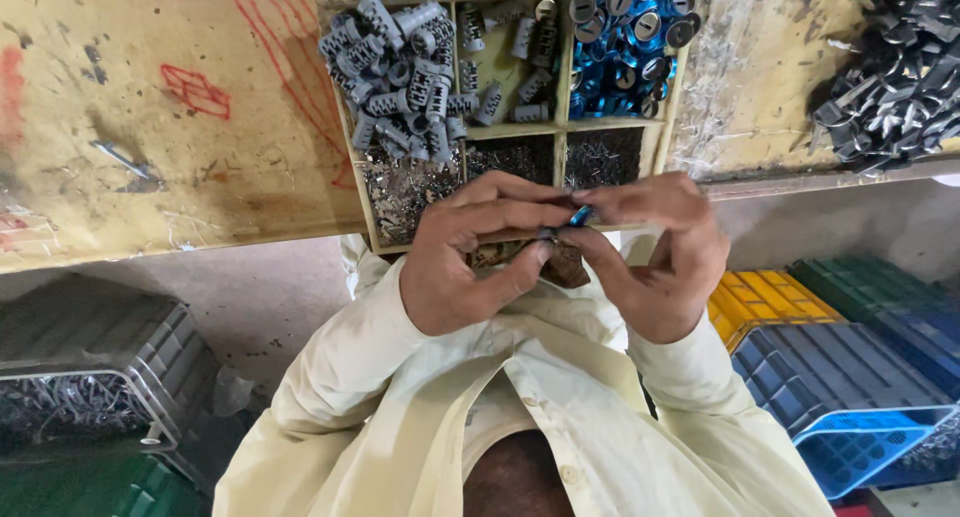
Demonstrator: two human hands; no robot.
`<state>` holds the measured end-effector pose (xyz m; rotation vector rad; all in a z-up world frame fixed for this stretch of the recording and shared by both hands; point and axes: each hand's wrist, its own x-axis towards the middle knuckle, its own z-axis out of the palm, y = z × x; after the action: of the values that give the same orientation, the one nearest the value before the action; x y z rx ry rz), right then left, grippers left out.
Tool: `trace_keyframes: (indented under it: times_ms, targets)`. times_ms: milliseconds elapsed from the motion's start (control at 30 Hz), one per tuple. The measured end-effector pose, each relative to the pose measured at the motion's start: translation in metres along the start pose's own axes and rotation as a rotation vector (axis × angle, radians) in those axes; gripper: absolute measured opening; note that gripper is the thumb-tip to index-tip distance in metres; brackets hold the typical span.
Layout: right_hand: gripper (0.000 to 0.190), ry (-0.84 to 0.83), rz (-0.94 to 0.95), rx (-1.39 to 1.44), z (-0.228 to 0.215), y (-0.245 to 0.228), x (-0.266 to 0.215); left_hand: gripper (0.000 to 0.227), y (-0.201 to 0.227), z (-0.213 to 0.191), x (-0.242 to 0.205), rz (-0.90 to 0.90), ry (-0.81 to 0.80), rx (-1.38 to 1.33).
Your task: The person assembles keychains by hand, inserting small metal pins into grey plastic key blanks and attaching blue metal caps. The person handles each component individually and places the finished keychains on the work surface.
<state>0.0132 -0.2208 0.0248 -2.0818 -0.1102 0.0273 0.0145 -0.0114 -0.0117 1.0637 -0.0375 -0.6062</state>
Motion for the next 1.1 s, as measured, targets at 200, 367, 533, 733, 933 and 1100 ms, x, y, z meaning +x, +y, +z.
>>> trace_keyframes:
  times_ms: [200,367,533,733,933,1100]
  targets:
    - [0.026,-0.209,0.236,0.292,-0.014,0.019,-0.001,0.036,0.014,-0.001,-0.001,0.192,0.104,0.581]
    - [0.013,-0.293,0.484,0.487,-0.015,0.027,-0.013,0.036,0.018,0.005,-0.005,0.283,0.155,0.741]
    - [0.013,-0.761,0.426,0.484,-0.024,0.039,-0.002,0.041,0.03,-0.005,-0.013,0.293,-0.11,0.746]
    - [0.022,-0.913,0.276,0.823,-0.017,0.027,0.013,0.035,0.023,-0.004,-0.012,0.104,-0.262,0.266]
    - [0.035,0.228,0.125,-1.124,-0.094,0.061,0.021,0.033,0.01,-0.003,-0.013,0.201,0.041,0.562]
    - [0.032,0.29,0.006,-1.073,-0.098,0.093,-0.001,0.029,0.008,-0.013,-0.012,0.139,0.109,0.434]
